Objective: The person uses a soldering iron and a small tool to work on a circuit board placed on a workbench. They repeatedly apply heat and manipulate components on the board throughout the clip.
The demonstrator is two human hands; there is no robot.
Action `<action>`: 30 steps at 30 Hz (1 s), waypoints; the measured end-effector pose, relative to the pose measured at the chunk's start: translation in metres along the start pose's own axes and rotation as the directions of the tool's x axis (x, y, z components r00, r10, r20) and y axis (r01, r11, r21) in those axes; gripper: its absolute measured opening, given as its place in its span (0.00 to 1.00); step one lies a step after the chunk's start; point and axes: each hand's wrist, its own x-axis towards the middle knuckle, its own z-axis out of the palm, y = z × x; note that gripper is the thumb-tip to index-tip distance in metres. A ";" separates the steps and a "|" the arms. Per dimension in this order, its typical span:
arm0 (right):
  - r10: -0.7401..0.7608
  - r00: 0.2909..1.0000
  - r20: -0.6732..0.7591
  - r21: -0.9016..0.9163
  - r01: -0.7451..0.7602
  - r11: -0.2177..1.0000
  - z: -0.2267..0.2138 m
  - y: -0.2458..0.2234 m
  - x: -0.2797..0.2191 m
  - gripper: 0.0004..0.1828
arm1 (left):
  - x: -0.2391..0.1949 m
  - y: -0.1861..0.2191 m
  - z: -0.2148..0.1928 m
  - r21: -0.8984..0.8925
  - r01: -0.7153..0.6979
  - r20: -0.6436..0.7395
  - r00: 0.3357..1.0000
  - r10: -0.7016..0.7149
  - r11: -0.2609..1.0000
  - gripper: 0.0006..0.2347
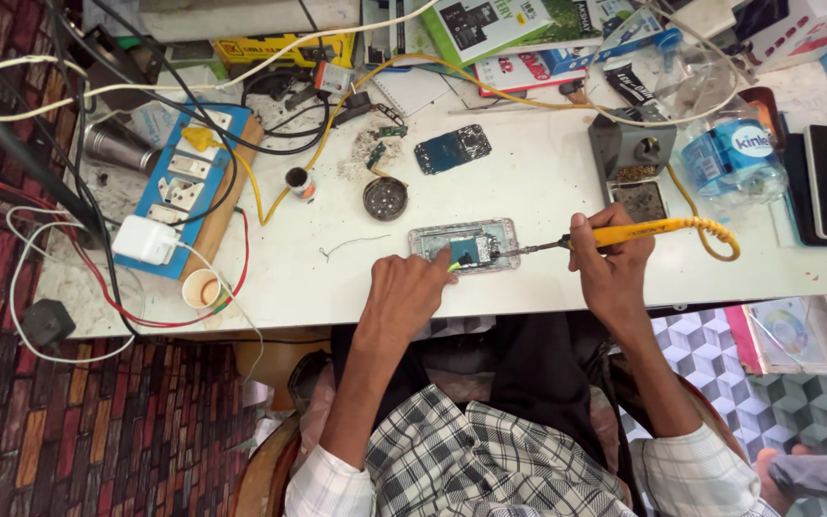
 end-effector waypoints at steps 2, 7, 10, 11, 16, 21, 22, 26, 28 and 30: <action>-0.007 1.000 -0.012 0.022 0.007 1.000 0.001 0.000 -0.003 0.15 | 0.000 0.002 0.008 0.097 -0.058 -0.050 0.997 0.063 0.994 0.14; -0.025 0.999 0.020 0.029 0.024 0.999 0.000 -0.003 -0.006 0.15 | -0.002 0.008 0.002 0.130 -0.038 -0.063 0.997 0.047 0.991 0.12; -0.031 0.999 0.030 0.022 0.031 0.999 -0.002 -0.003 -0.005 0.14 | 0.004 0.011 -0.010 -0.219 0.048 -0.183 0.979 -0.089 0.974 0.14; -0.020 0.999 0.026 0.032 0.020 0.999 0.000 -0.003 -0.005 0.14 | 0.007 0.011 -0.013 -0.364 0.122 -0.139 0.973 -0.184 0.923 0.12; -0.019 0.999 0.032 0.033 0.018 0.999 0.002 -0.004 -0.007 0.14 | 0.024 0.009 -0.001 -0.924 -0.155 -0.264 0.920 -0.290 0.351 0.14; -0.020 0.999 0.026 0.015 0.020 1.000 0.002 -0.007 -0.009 0.15 | 0.038 0.001 0.023 -0.893 -0.300 -0.372 0.912 -0.174 0.336 0.11; -0.019 1.000 0.023 0.007 0.019 1.000 0.002 -0.008 -0.008 0.15 | 0.040 0.001 0.026 -0.884 -0.297 -0.375 0.912 -0.169 0.361 0.12; -0.025 0.999 0.030 -0.002 0.025 1.000 0.005 -0.012 -0.005 0.15 | 0.046 0.008 0.038 -0.839 -0.326 -0.414 0.902 -0.121 0.435 0.15; -0.030 0.999 0.028 -0.022 0.030 0.999 0.003 -0.012 -0.005 0.15 | 0.047 0.011 0.043 -0.864 -0.321 -0.401 0.904 -0.146 0.388 0.15; -0.040 0.999 0.025 -0.061 0.042 0.997 0.003 -0.011 -0.006 0.15 | 0.049 0.013 0.046 -0.922 -0.275 -0.341 0.910 -0.236 0.272 0.16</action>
